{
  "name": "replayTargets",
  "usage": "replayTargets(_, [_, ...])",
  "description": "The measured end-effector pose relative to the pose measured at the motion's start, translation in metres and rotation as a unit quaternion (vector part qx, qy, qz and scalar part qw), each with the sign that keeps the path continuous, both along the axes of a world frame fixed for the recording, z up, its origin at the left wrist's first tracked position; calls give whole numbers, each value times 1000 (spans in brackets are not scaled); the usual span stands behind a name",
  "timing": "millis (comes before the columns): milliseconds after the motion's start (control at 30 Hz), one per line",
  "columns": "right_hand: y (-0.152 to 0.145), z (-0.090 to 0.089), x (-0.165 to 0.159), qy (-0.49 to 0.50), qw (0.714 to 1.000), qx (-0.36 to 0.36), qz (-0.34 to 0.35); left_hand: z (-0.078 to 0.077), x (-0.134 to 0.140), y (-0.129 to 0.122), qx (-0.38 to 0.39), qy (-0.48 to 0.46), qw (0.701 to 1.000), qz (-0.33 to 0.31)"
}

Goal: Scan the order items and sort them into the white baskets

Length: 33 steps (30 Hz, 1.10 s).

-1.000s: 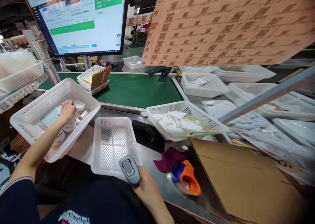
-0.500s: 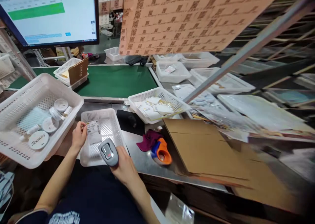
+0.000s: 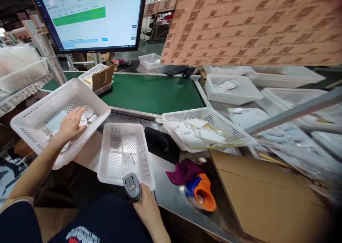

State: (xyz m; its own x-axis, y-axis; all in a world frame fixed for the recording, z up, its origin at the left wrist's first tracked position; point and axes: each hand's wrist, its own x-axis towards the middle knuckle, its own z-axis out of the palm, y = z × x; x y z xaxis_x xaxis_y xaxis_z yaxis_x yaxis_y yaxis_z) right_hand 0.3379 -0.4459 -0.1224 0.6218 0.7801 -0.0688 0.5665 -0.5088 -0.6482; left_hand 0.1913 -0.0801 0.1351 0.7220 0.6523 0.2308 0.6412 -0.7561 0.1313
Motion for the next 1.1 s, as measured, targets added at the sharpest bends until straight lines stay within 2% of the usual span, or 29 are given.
replayTargets(33, [2,1,-2,0,1000,3,8,3,1,14,-3,43,999,27])
replayTargets(100, [7,6,-4,-6,1000,8,22,-1,7,35,-59,89,992,62])
replayTargets(200, [11,21,3,17,997,53,54,-7,12,43,-123,78,986,77])
replayTargets(267, [12,35,9,53,990,106,70,-3,9,34,-163,-10,983,87])
replayTargets(300, [13,43,12,68,986,130,76,0,7,26,-204,-77,972,92])
replayTargets(367, [14,63,14,81,981,156,78,5,7,5,-304,-202,927,89])
replayTargets(433, [17,86,15,80,982,153,75,1,15,-20,-431,-287,852,74])
replayTargets(467, [19,97,14,77,983,146,74,-5,23,-33,-491,-299,815,68])
replayTargets(500, [21,107,14,72,985,139,72,-15,32,-46,-558,-311,766,72])
replayTargets(567, [24,122,14,64,988,127,67,-42,53,-68,-662,-309,675,103])
replayTargets(633, [26,127,15,58,990,113,54,-74,72,-86,-704,-281,638,134])
replayTargets(733, [27,122,20,52,996,75,26,-122,93,-101,-736,-243,615,147])
replayTargets(800, [26,112,23,46,998,44,9,-150,102,-106,-743,-211,619,141])
replayTargets(833, [24,106,24,44,999,32,1,-160,105,-108,-734,-189,639,132])
replayTargets(900, [20,92,24,48,998,27,-12,-174,109,-110,-678,-150,712,103])
replayTargets(933, [17,84,24,51,998,35,-17,-175,110,-109,-639,-141,751,86])
replayTargets(967, [13,76,24,54,997,46,-20,-172,109,-106,-600,-142,784,68])
replayTargets(1000, [10,67,25,58,996,58,-26,-164,108,-101,-570,-154,805,52])
replayTargets(1033, [7,60,25,62,995,66,-35,-151,105,-93,-546,-172,819,26])
replayTargets(1100, [3,49,27,73,994,67,-51,-111,98,-68,-470,-188,861,-46])
